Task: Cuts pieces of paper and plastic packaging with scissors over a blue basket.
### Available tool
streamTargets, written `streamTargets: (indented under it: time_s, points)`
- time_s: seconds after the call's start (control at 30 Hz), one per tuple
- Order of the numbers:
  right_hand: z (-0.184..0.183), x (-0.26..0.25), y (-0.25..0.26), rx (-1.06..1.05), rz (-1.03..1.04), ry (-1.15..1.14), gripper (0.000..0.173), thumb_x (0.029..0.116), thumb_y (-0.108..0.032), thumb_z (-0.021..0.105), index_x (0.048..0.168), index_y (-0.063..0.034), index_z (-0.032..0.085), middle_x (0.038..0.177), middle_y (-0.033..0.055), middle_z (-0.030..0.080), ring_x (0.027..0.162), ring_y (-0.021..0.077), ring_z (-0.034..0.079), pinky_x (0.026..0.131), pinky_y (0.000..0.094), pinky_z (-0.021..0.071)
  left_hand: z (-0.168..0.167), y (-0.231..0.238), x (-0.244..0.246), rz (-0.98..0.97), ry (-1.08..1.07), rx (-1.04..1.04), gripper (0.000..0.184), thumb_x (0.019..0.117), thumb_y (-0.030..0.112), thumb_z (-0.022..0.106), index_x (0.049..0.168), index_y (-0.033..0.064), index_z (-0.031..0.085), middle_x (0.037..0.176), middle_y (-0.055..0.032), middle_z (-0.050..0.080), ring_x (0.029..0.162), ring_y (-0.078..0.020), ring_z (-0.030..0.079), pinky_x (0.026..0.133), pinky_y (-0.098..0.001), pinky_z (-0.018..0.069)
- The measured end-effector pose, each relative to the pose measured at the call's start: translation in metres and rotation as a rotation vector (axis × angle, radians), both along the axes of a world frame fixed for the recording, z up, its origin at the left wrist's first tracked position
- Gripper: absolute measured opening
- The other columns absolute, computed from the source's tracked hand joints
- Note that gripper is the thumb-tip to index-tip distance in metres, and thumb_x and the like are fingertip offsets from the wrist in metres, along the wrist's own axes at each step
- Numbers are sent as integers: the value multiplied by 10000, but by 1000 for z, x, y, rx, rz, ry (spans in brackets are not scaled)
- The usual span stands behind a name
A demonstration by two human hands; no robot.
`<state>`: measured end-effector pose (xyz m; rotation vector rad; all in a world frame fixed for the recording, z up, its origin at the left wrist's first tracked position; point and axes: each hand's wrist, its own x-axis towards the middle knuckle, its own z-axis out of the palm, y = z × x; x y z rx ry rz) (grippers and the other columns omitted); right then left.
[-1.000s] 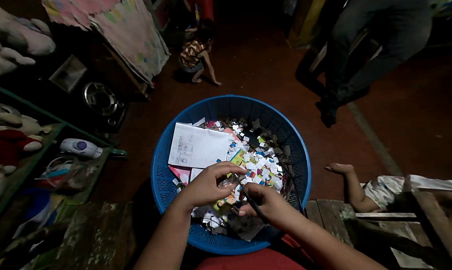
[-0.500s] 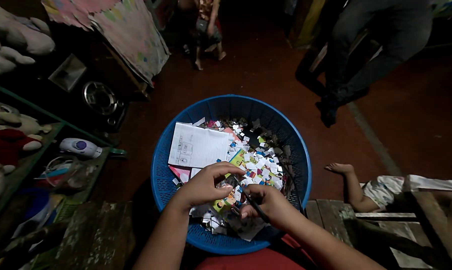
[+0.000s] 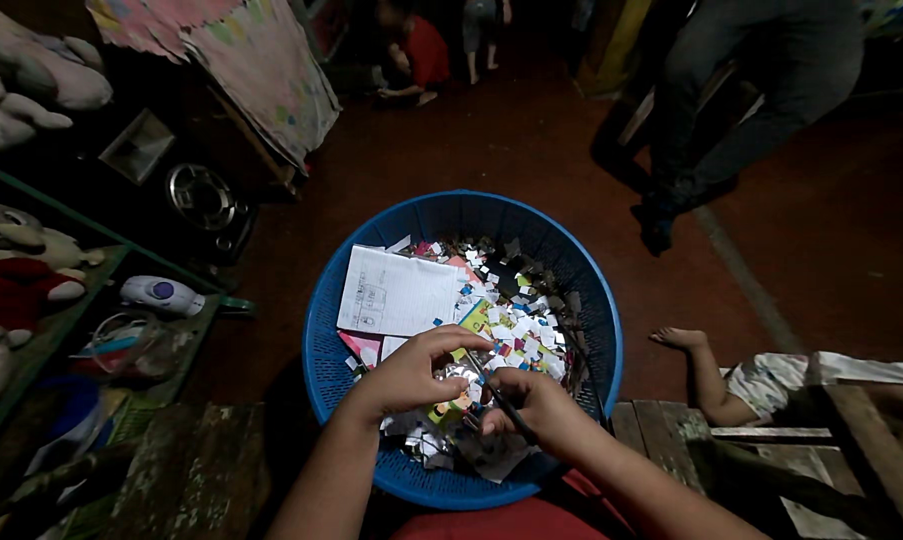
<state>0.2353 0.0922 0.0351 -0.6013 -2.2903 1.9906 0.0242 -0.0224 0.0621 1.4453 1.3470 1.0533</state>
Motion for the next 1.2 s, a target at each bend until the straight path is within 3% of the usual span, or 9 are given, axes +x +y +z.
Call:
streamTargets:
  time_s: [0.13,0.2,0.47,0.67,0.87,1.2]
  points:
    - [2,0,0,33,24,-32,618,780,-627,779,1110,-119,656,745,-87,572,612,-8,510,573,189,450,3,1,0,116,25,28,495,878,72,675,1366,25,612,1376,-90,576,1189,-107,598,950,-263,545]
    - [1,-1,0,52,40,-43,660,775,-672,754,1126,-122,653,780,-76,586,642,3,522,598,210,463,3,1,-1,140,8,23,544,876,80,681,1410,47,582,1425,-83,541,1195,-113,595,937,-261,549]
    - [2,-1,1,27,56,-58,660,785,-668,748,1132,-116,644,783,-67,579,648,14,530,597,220,471,3,1,-2,121,36,49,607,898,36,590,1496,65,495,1501,-97,470,1143,-100,600,903,-250,546]
    - [1,-2,2,40,64,-93,661,788,-690,733,1124,-127,644,778,-64,582,639,21,531,592,226,472,1,0,-2,127,36,44,625,924,71,626,1528,95,469,1543,-94,429,1002,-48,612,806,-211,544]
    - [0,-2,3,47,74,-112,687,784,-712,720,1135,-127,632,789,-61,588,652,26,539,605,236,478,3,-1,-3,122,52,55,643,901,61,630,1525,95,476,1549,-97,430,1031,-55,614,809,-216,546]
    - [2,-2,3,23,133,-122,713,781,-720,710,1150,-116,626,841,-41,614,703,47,571,637,266,503,1,-2,-5,118,39,96,611,911,61,587,1513,55,480,1548,-128,433,1159,-100,607,913,-252,549]
